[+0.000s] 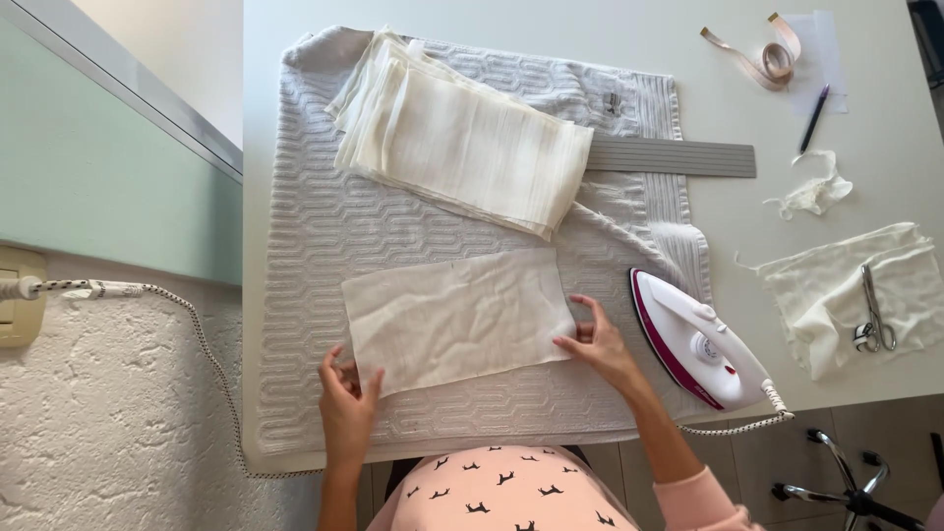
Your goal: Ironing and folding small pieces of white fabric on a table in a workshop.
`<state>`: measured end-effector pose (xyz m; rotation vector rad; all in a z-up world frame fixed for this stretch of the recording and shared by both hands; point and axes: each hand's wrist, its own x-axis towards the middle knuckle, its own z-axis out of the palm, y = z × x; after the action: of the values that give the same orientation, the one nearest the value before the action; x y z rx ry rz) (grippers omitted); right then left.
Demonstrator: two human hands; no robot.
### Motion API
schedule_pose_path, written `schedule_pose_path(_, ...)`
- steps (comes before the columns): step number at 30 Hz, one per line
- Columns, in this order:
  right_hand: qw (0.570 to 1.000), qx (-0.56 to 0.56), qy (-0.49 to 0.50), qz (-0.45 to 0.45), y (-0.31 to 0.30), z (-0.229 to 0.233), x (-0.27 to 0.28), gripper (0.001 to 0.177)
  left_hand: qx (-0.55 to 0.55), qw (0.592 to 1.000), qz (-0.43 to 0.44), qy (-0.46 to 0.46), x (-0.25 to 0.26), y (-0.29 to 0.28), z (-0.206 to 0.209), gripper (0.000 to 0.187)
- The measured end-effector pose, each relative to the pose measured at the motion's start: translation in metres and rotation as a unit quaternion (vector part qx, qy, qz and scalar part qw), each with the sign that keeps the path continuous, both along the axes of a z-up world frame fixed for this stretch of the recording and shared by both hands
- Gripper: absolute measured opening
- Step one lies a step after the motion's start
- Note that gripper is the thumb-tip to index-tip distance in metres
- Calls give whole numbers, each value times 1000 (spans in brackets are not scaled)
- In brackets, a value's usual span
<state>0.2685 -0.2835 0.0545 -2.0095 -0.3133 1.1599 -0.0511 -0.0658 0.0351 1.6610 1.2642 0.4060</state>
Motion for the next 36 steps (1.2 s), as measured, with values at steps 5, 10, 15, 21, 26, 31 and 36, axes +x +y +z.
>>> schedule_pose_path(5,993,63,-60,-75,-26,-6,-7,64,-21,998,-19,63,-4,-15,9,71)
schedule_pose_path(10,995,-28,-88,-42,-28,3,-18,62,-70,996,2,49,-19,-15,15,59)
schedule_pose_path(15,989,-27,-141,-31,-34,5,-39,52,-30,998,-5,62,-31,-25,9,47)
schedule_pose_path(21,896,0,-444,12,-84,21,20,49,270,926,-80,252,2,-10,-3,54)
schedule_pose_path(26,896,-298,-325,60,-132,82,95,57,288,941,-24,175,36,54,-20,68)
schedule_pose_path(31,972,-182,-143,40,-138,66,99,37,250,953,-52,162,51,71,-28,38)
schedule_pose_path(36,932,-170,-224,228,-64,65,36,51,264,954,-61,130,52,77,-29,24)
